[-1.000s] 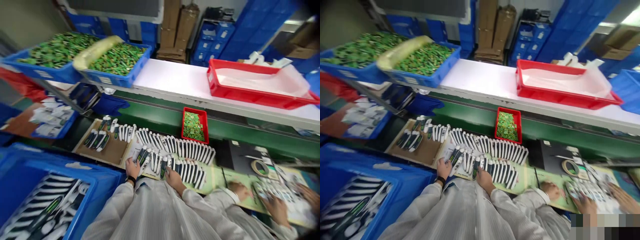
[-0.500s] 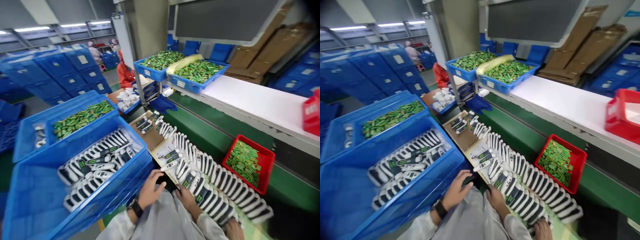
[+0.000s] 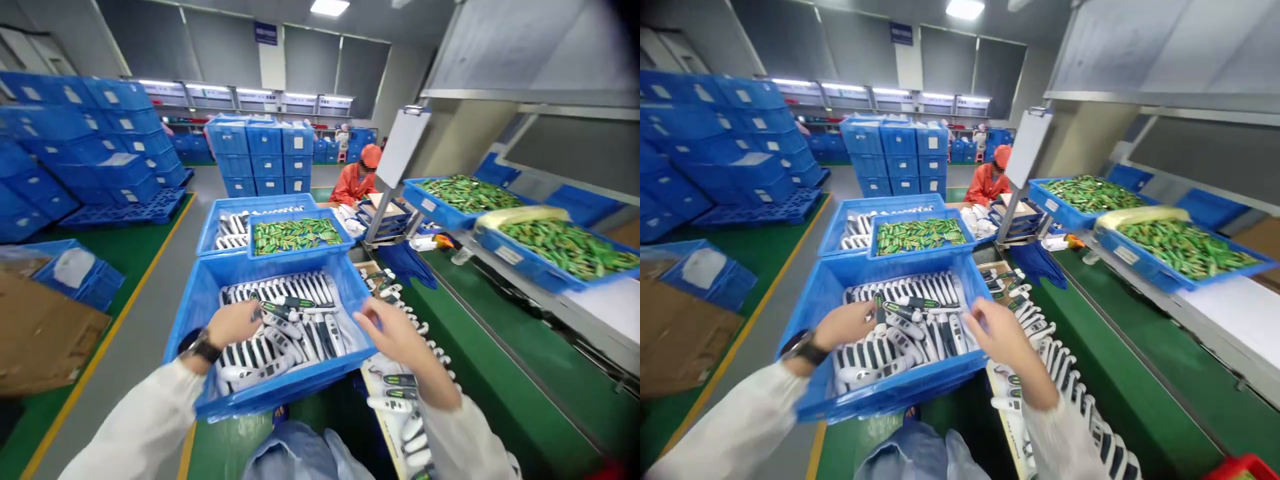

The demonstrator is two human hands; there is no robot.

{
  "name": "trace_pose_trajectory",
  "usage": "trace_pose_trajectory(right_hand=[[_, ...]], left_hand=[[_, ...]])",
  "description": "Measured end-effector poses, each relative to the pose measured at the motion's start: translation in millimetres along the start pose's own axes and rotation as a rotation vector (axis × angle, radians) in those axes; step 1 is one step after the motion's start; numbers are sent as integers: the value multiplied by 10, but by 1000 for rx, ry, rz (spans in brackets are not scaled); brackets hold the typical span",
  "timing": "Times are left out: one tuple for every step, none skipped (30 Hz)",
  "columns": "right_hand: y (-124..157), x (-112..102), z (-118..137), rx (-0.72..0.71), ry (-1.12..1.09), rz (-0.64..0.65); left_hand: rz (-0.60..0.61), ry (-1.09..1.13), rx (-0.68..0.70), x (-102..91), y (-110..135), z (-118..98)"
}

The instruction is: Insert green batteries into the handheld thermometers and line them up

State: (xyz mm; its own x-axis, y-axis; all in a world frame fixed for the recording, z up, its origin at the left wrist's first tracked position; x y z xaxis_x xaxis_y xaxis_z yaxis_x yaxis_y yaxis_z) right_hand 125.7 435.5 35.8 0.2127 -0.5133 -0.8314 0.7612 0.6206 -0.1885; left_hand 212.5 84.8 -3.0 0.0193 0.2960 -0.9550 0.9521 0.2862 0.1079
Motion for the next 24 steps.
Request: trace_pose_trajectory(right_hand=[[-397, 128, 132, -87, 91, 120], [-775, 341, 227, -142, 199, 234], [-1113, 618, 279, -143, 299, 367], [-1396, 925, 296, -102, 369, 498], [-1620, 1225, 293, -73, 378, 563], [-1778, 1506, 268, -46, 382, 623], [-1873, 1749, 224, -19, 374, 667], [-1915, 1945, 168, 1, 359, 689], [-1917, 2093, 102, 18, 349, 704], [-1891, 2197, 30, 34, 339, 710], [-1855, 2264, -43, 50, 331, 710], [-1818, 2304, -113, 66, 326, 709], [-1790, 2327, -177, 84, 321, 709], [-1776, 2342, -232, 100, 313, 710], [-1775, 2357, -276, 112, 302, 707], [-1786, 2375, -305, 118, 286, 697], [-1803, 2401, -318, 119, 265, 683], [-1822, 2437, -317, 115, 239, 666], [-1836, 2482, -302, 109, 210, 647], [-1844, 2533, -279, 105, 181, 629], [-1844, 2588, -251, 104, 155, 613], [-1838, 2642, -224, 107, 133, 599], [-1829, 2692, -200, 112, 117, 589], [-1818, 2735, -182, 117, 105, 585]], left_hand=[[98, -57, -8, 105, -125, 142], [158, -82, -7, 212, -227, 259], [215, -96, 16, 323, -306, 346], [253, -97, 39, 430, -364, 406], [289, -102, 72, 532, -405, 439], [316, -110, 111, 624, -433, 449], [335, -119, 151, 704, -451, 442], [346, -127, 193, 771, -465, 421], [354, -133, 239, 825, -477, 392], [360, -136, 285, 870, -490, 358], [367, -135, 332, 907, -504, 323], [374, -130, 378, 941, -519, 289], [382, -125, 421, 974, -534, 256], [388, -119, 459, 1007, -547, 226], [393, -115, 489, 1042, -556, 199], [394, -110, 513, 1077, -560, 176], [391, -109, 537, 1114, -560, 157], [379, -116, 566, 1150, -554, 140], [357, -128, 598, 1186, -545, 125], [330, -146, 631, 1223, -533, 112], [304, -167, 661, 1261, -520, 100], [278, -185, 680, 1299, -508, 87], [256, -196, 681, 1337, -498, 74], [240, -196, 667, 1372, -492, 60]])
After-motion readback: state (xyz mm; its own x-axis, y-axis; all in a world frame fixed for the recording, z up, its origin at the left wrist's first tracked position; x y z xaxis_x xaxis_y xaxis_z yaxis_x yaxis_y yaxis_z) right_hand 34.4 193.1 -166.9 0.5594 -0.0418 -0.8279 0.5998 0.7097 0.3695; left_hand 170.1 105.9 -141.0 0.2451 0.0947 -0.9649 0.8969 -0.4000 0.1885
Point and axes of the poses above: each hand's wrist, its own y-axis away from the middle knuckle, its own x-axis out of the palm, z = x × y, the point moved 2 cm from there along -y, towards the middle knuckle
